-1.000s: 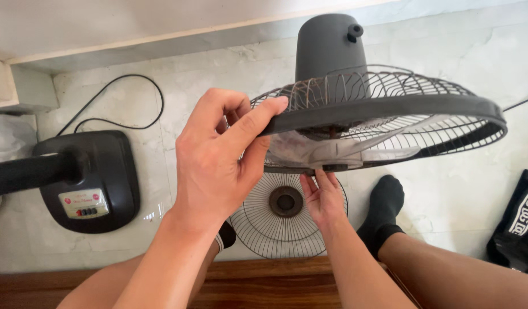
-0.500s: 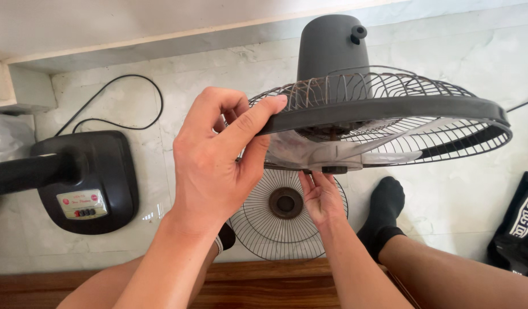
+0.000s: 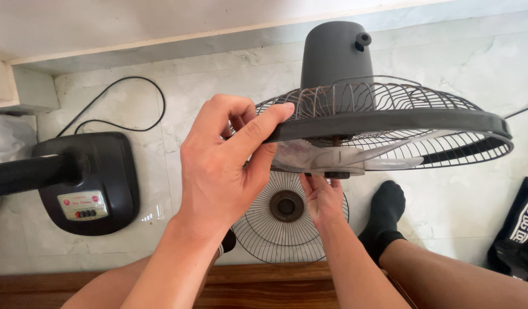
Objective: The person fits a black plastic retaining ring around a wire fan grill and then positions the grill onto the front of a floor fan by hand.
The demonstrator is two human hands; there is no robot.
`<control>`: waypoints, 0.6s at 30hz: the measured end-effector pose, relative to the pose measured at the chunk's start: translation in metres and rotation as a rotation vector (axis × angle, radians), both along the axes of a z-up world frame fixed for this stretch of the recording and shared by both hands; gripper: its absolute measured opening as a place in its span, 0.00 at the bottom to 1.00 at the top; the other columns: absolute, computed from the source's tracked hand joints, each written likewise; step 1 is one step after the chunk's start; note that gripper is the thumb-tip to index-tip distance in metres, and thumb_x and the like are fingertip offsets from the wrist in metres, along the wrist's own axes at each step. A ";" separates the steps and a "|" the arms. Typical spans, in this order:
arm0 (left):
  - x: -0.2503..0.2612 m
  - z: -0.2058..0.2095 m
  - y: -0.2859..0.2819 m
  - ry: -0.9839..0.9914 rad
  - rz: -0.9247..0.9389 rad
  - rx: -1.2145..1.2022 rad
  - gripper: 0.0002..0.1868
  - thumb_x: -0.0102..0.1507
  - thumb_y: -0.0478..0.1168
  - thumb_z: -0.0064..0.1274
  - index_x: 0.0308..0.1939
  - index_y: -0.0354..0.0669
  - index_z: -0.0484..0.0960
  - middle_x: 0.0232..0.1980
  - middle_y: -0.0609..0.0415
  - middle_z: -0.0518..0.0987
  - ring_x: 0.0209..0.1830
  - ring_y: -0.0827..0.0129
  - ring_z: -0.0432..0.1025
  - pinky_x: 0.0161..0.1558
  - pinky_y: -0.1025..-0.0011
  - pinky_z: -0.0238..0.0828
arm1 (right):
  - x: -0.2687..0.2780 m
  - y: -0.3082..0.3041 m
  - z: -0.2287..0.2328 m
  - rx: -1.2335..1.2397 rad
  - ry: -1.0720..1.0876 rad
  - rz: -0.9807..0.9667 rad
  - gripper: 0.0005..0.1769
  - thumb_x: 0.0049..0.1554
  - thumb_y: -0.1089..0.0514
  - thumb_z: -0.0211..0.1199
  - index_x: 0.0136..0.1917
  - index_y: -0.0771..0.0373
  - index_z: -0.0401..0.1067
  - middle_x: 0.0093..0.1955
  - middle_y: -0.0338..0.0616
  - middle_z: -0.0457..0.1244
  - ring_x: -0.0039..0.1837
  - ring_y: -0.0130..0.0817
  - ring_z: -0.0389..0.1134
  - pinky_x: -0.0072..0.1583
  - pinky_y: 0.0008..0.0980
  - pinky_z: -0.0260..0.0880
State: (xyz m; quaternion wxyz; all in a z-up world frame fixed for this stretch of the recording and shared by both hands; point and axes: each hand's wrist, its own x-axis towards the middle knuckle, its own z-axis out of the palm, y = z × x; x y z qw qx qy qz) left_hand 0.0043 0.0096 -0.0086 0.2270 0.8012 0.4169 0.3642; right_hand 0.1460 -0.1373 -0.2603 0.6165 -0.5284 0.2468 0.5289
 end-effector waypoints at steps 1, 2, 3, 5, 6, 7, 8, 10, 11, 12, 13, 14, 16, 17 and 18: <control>0.000 0.000 0.000 -0.002 0.001 -0.001 0.25 0.58 0.25 0.64 0.57 0.50 0.85 0.40 0.58 0.70 0.35 0.73 0.67 0.32 0.76 0.62 | 0.000 0.000 0.003 0.004 -0.021 0.016 0.16 0.59 0.68 0.59 0.59 0.60 0.61 0.57 0.46 0.65 0.56 0.39 0.70 0.62 0.38 0.72; 0.001 0.000 -0.001 -0.004 0.002 -0.003 0.25 0.58 0.25 0.64 0.57 0.50 0.85 0.40 0.58 0.70 0.35 0.72 0.67 0.33 0.76 0.62 | 0.000 -0.001 0.005 0.020 -0.012 0.021 0.16 0.59 0.68 0.59 0.58 0.61 0.61 0.56 0.47 0.65 0.56 0.39 0.70 0.61 0.39 0.72; 0.000 0.000 0.000 -0.006 0.004 -0.003 0.25 0.58 0.25 0.64 0.57 0.50 0.85 0.40 0.57 0.70 0.35 0.72 0.67 0.33 0.76 0.62 | 0.001 -0.003 0.006 0.037 -0.002 0.028 0.15 0.59 0.68 0.59 0.58 0.62 0.61 0.56 0.47 0.65 0.56 0.40 0.70 0.61 0.39 0.72; 0.001 0.000 -0.001 -0.009 0.006 -0.001 0.25 0.58 0.25 0.64 0.57 0.50 0.85 0.40 0.57 0.70 0.35 0.72 0.67 0.33 0.76 0.62 | 0.001 -0.003 0.003 0.055 0.016 0.025 0.15 0.59 0.68 0.59 0.58 0.63 0.62 0.56 0.47 0.65 0.56 0.40 0.71 0.60 0.39 0.73; 0.002 0.000 -0.001 -0.011 0.007 0.001 0.25 0.59 0.25 0.64 0.57 0.50 0.85 0.40 0.57 0.70 0.35 0.72 0.67 0.33 0.76 0.63 | 0.002 -0.003 0.001 0.057 0.023 0.015 0.15 0.59 0.68 0.59 0.58 0.64 0.62 0.56 0.47 0.65 0.56 0.39 0.71 0.60 0.38 0.73; 0.001 -0.001 0.000 -0.010 0.005 0.002 0.25 0.59 0.25 0.65 0.57 0.50 0.85 0.40 0.57 0.70 0.35 0.72 0.67 0.33 0.76 0.63 | 0.001 -0.003 -0.001 0.058 0.034 0.005 0.15 0.58 0.68 0.59 0.58 0.64 0.62 0.56 0.47 0.66 0.56 0.39 0.71 0.60 0.38 0.73; 0.001 -0.001 0.000 -0.009 0.002 0.003 0.24 0.59 0.25 0.65 0.57 0.50 0.85 0.40 0.57 0.70 0.35 0.72 0.67 0.33 0.76 0.63 | 0.001 -0.001 -0.004 0.052 0.016 0.016 0.15 0.59 0.68 0.59 0.58 0.66 0.62 0.56 0.47 0.66 0.56 0.39 0.71 0.60 0.38 0.73; -0.001 0.001 -0.001 -0.009 -0.004 -0.005 0.25 0.59 0.25 0.65 0.57 0.50 0.84 0.41 0.57 0.70 0.36 0.72 0.67 0.33 0.75 0.63 | 0.002 -0.002 -0.004 0.028 -0.022 0.040 0.14 0.60 0.67 0.60 0.59 0.68 0.62 0.56 0.49 0.66 0.57 0.40 0.72 0.60 0.37 0.73; -0.001 0.001 -0.002 -0.009 -0.005 -0.005 0.25 0.58 0.24 0.64 0.57 0.50 0.84 0.41 0.57 0.70 0.36 0.72 0.68 0.33 0.75 0.63 | 0.001 -0.004 -0.004 0.013 -0.034 0.035 0.14 0.60 0.67 0.60 0.58 0.69 0.62 0.56 0.49 0.66 0.56 0.40 0.72 0.60 0.37 0.73; -0.001 0.001 -0.002 -0.008 -0.004 -0.003 0.25 0.58 0.24 0.64 0.57 0.50 0.84 0.41 0.57 0.70 0.37 0.71 0.68 0.34 0.75 0.63 | -0.002 -0.005 -0.004 -0.001 -0.045 0.029 0.14 0.60 0.67 0.61 0.58 0.70 0.62 0.56 0.50 0.66 0.56 0.40 0.72 0.59 0.38 0.74; 0.000 0.000 0.000 -0.010 -0.001 0.004 0.25 0.58 0.24 0.64 0.57 0.50 0.84 0.41 0.57 0.70 0.37 0.71 0.68 0.34 0.75 0.64 | -0.001 -0.002 -0.005 -0.004 -0.063 0.022 0.14 0.60 0.68 0.61 0.57 0.71 0.62 0.56 0.50 0.65 0.55 0.40 0.71 0.59 0.38 0.74; 0.001 -0.001 0.002 -0.013 0.001 0.012 0.25 0.58 0.24 0.64 0.57 0.50 0.84 0.41 0.57 0.70 0.37 0.71 0.68 0.34 0.75 0.64 | 0.000 0.000 -0.005 -0.003 -0.071 0.028 0.15 0.60 0.67 0.61 0.57 0.70 0.61 0.56 0.50 0.66 0.55 0.41 0.71 0.59 0.39 0.75; 0.001 -0.001 0.001 -0.005 0.008 0.010 0.25 0.59 0.24 0.64 0.57 0.50 0.84 0.41 0.57 0.70 0.37 0.71 0.68 0.34 0.75 0.64 | 0.000 -0.002 -0.001 -0.009 -0.078 0.042 0.16 0.59 0.67 0.62 0.57 0.69 0.60 0.56 0.51 0.66 0.55 0.42 0.71 0.60 0.40 0.78; 0.000 -0.001 -0.001 -0.002 0.010 0.006 0.24 0.59 0.24 0.64 0.57 0.50 0.85 0.41 0.57 0.70 0.36 0.71 0.68 0.34 0.75 0.64 | 0.001 -0.003 0.001 -0.048 -0.105 0.068 0.19 0.58 0.67 0.63 0.59 0.67 0.59 0.56 0.48 0.64 0.56 0.41 0.70 0.61 0.43 0.76; -0.001 -0.001 0.000 0.002 0.007 0.007 0.23 0.60 0.25 0.65 0.57 0.50 0.85 0.41 0.57 0.70 0.37 0.71 0.68 0.34 0.75 0.64 | 0.003 -0.004 0.004 -0.087 -0.132 0.093 0.21 0.57 0.68 0.64 0.60 0.64 0.59 0.55 0.46 0.63 0.56 0.40 0.69 0.61 0.45 0.74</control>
